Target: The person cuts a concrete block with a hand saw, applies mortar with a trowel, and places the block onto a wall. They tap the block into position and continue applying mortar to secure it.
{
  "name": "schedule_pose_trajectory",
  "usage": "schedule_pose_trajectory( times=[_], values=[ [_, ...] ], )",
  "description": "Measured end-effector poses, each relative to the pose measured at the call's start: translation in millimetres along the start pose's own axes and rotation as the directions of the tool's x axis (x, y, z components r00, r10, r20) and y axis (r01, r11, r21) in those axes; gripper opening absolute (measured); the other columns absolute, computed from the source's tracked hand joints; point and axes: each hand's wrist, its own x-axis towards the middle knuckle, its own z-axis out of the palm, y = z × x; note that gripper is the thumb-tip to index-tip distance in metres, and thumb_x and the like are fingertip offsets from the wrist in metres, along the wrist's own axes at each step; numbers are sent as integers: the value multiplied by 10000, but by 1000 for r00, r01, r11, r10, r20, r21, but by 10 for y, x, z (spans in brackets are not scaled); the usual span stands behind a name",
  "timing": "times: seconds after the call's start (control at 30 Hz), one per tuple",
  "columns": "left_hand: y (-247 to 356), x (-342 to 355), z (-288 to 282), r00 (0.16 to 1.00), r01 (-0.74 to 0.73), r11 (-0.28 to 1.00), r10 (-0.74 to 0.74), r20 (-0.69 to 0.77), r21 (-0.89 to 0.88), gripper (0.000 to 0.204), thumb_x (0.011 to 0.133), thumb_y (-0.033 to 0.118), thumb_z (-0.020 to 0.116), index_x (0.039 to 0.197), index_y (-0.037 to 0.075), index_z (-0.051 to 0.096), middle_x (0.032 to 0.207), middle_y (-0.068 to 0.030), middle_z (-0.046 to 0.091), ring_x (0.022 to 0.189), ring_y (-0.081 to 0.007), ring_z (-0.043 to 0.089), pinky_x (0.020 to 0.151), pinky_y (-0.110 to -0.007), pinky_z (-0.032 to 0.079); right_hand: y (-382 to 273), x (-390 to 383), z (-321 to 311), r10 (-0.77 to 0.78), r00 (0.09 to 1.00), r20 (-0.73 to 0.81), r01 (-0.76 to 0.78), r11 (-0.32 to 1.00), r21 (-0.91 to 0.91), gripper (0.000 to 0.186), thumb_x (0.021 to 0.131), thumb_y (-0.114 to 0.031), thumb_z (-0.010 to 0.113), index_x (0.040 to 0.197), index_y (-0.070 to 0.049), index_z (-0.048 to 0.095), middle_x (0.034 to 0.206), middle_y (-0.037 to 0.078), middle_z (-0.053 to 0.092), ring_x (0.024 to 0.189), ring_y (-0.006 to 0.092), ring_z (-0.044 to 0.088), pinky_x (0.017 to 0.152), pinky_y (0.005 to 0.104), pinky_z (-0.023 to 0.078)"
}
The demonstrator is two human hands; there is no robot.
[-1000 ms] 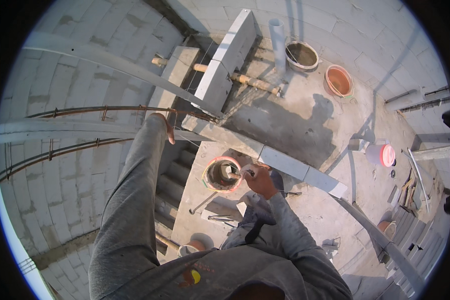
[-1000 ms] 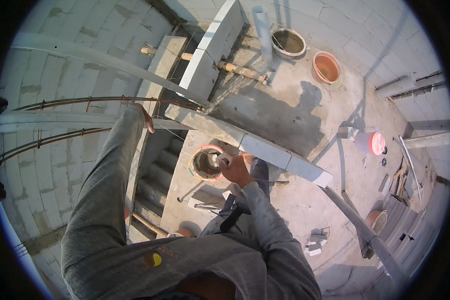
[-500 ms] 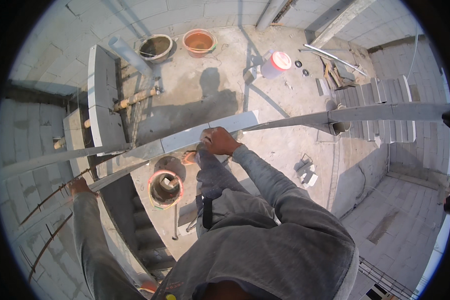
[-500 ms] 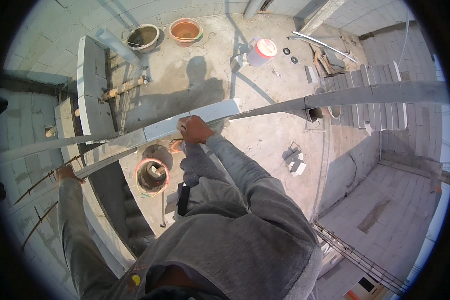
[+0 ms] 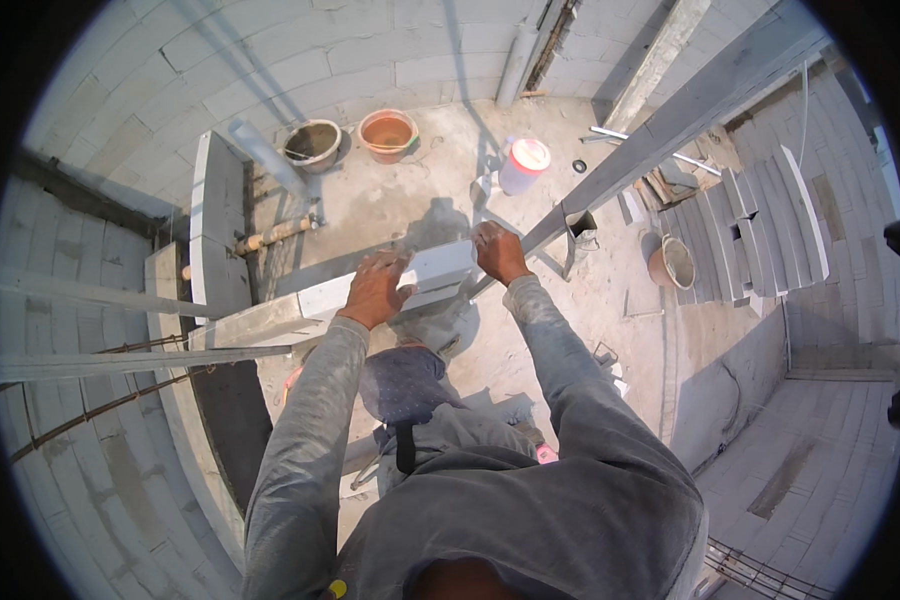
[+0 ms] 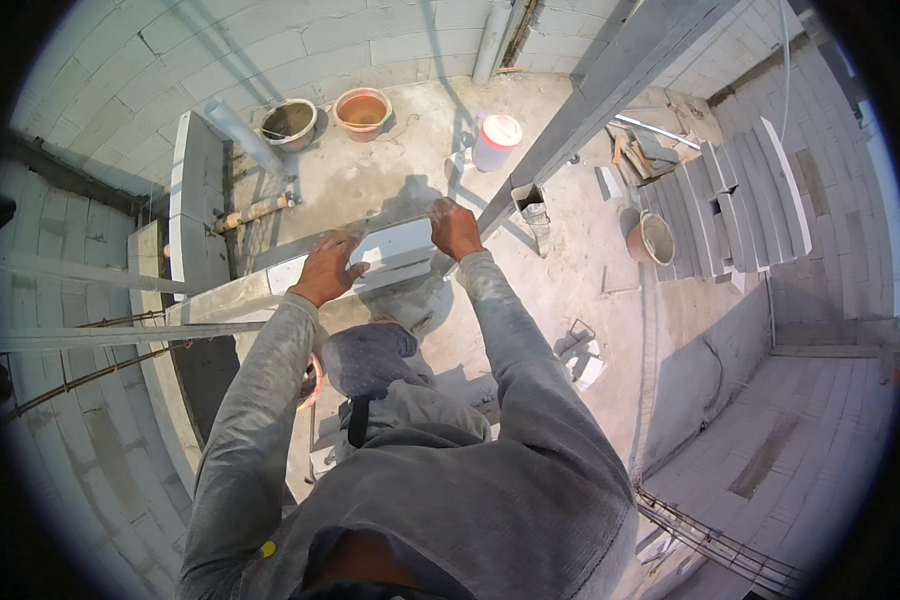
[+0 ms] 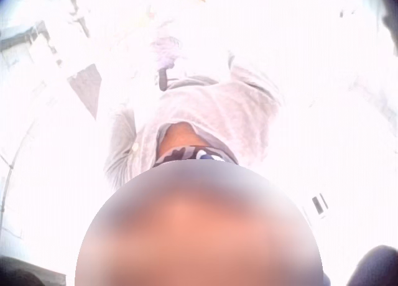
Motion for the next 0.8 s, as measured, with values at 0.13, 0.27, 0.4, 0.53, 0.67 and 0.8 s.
schedule_pose_trajectory(
  times=[0.13,0.27,0.4,0.53,0.67,0.8],
  values=[
    [602,598,292,998,-51,999,51,28,-18,595,935,343,658,1454,96,505,1390,-176,578,1323,-358,507,1136,-460,365,237,-189,-190,-86,989,-119,82,996,-40,97,891,-107,600,910,-30,656,918,153,661,880,391,640,769,481,531],
    [885,1077,733,997,77,981,-74,25,-176,371,904,297,682,1186,56,676,1150,-202,684,1107,-382,635,983,-505,479,414,-290,-153,-226,966,-124,216,972,-87,60,838,-43,611,879,-28,653,878,136,634,909,332,640,759,434,554],
    [970,1531,954,997,73,978,-66,43,-195,256,895,262,672,935,15,727,981,-249,701,964,-441,662,877,-510,520,320,-477,-305,-98,991,-91,96,995,-30,164,868,-69,622,996,24,663,1014,153,673,1079,342,632,884,427,548],
    [1044,1892,989,974,142,974,-105,201,-179,255,886,253,661,908,12,742,993,-255,701,972,-459,651,875,-490,519,380,-973,-1145,90,944,316,-176,951,256,450,880,-224,711,1236,42,639,1108,227,698,1188,390,602,1030,457,476],
    [1084,1974,1068,1000,10,903,4,30,-430,260,892,276,681,938,30,753,853,-179,703,856,-326,674,814,-428,527,1492,-944,-2247,158,687,709,-719,285,634,331,967,-271,661,926,51,722,767,92,712,586,111,658,540,279,530],
    [1154,2222,1069,933,330,739,-161,323,-587,294,936,267,695,873,-19,724,670,-66,600,679,-119,533,627,-358,455,2193,-80,-1780,240,908,343,-378,822,427,396,930,-386,631,1011,-13,735,886,210,730,839,380,704,770,438,539]
  ],
)
